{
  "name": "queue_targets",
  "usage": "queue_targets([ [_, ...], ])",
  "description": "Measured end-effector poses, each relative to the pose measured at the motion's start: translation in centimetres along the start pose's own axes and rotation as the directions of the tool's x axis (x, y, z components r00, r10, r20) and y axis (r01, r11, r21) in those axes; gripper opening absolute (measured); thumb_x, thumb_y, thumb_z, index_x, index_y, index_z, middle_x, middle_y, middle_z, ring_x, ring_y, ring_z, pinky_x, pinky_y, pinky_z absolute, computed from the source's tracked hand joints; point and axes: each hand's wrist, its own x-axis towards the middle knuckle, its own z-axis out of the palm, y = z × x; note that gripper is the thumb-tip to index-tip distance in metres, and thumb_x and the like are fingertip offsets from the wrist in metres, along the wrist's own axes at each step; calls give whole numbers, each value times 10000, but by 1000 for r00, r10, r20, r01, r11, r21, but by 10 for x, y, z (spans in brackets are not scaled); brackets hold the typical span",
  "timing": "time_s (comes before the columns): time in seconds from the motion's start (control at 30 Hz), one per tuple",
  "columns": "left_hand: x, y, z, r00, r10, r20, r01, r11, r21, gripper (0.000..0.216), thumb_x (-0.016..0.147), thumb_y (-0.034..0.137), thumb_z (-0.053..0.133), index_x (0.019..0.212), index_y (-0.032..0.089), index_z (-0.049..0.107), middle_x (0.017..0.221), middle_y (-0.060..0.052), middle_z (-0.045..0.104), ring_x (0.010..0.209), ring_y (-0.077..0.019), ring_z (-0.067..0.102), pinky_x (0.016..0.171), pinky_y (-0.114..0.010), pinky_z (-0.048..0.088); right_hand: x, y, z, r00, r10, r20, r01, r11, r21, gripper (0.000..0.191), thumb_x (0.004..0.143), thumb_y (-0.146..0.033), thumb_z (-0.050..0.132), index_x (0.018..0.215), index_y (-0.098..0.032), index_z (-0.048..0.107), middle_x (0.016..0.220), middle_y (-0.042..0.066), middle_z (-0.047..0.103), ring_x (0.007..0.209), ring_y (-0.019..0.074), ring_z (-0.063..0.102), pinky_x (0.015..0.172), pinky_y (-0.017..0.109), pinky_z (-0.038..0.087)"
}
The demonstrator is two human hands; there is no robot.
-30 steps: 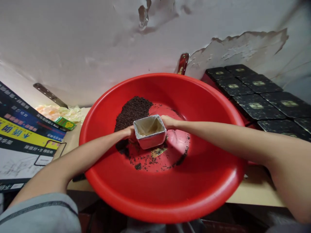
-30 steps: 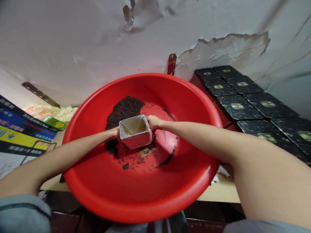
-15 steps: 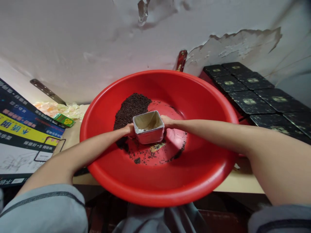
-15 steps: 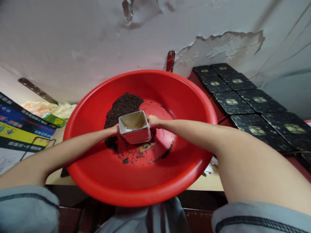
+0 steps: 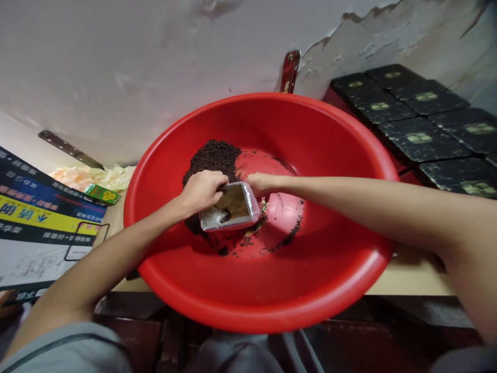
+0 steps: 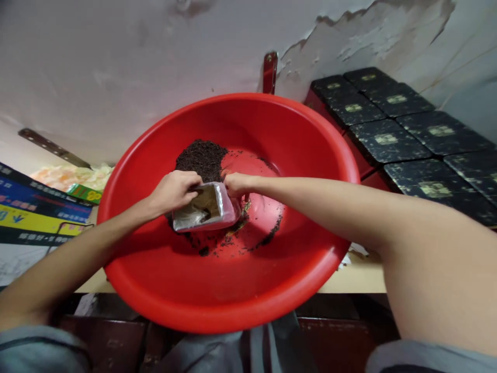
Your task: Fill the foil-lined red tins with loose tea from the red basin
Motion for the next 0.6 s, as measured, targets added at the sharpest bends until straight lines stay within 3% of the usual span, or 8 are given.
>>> queue_targets([
  [0.07, -26, 0, -6, 982, 154, -108, -148, 987, 63, 145, 895, 121, 618, 867, 191, 742, 869, -46, 752, 801, -194, 684, 639, -293, 466, -2, -1, -3, 998, -59, -6, 58, 996, -64, 272, 878, -70, 706, 1141, -115, 763, 969, 91, 767, 848, 220, 737, 757, 324, 605],
  [0.13, -54, 0, -15, 926, 300, -229, -268, 950, 163, 177, 960, 151, 593, 854, 202, 726, 807, -35, 713, 724, -180, 635, 590, -300, 432, -7, -4, -8, 986, -165, 4, 165, 983, -77, 371, 828, -48, 711, 1173, -171, 764, 931, 49, 769, 776, 181, 726, 698, 271, 574],
  [0.23, -86, 2, -24, 823, 425, -376, -340, 900, 273, 190, 1013, 164, 607, 870, 213, 722, 761, -19, 705, 651, -164, 593, 595, -309, 451, -14, -9, -12, 952, -292, -92, 286, 955, -72, 399, 803, -101, 767, 1189, -201, 761, 991, 48, 777, 889, 208, 745, 784, 283, 580],
  [0.33, -104, 3, -26, 740, 475, -477, -363, 878, 312, 123, 1002, 146, 648, 966, 229, 732, 824, -17, 759, 655, -159, 636, 572, -308, 462, -18, -12, -11, 896, -350, -273, 343, 936, -76, 415, 808, -182, 813, 1218, -206, 750, 1113, 72, 771, 1107, 279, 724, 951, 347, 575],
  [0.4, -112, 1, -24, 735, 477, -481, -368, 877, 308, 157, 987, 122, 663, 1056, 244, 735, 879, -18, 788, 691, -166, 689, 562, -306, 477, -20, -13, -9, 876, -351, -329, 360, 932, -37, 471, 822, -224, 820, 1283, -213, 721, 1187, 77, 758, 1184, 299, 701, 1015, 377, 562],
  [0.5, -119, -4, -20, 723, 477, -500, -370, 878, 302, 203, 987, 124, 659, 1130, 249, 730, 897, -27, 802, 736, -189, 743, 556, -312, 506, -23, -15, -7, 871, -353, -343, 369, 929, -19, 492, 847, -223, 796, 1327, -215, 686, 1190, 67, 759, 1172, 284, 700, 1022, 378, 559],
  [0.6, -123, -12, -13, 674, 491, -552, -378, 871, 313, 147, 1001, 167, 651, 1111, 225, 730, 876, -40, 794, 734, -198, 751, 548, -315, 529, -27, -17, -8, 855, -379, -353, 383, 922, -61, 429, 861, -199, 766, 1282, -209, 688, 1127, 55, 768, 1087, 254, 712, 972, 347, 566],
])
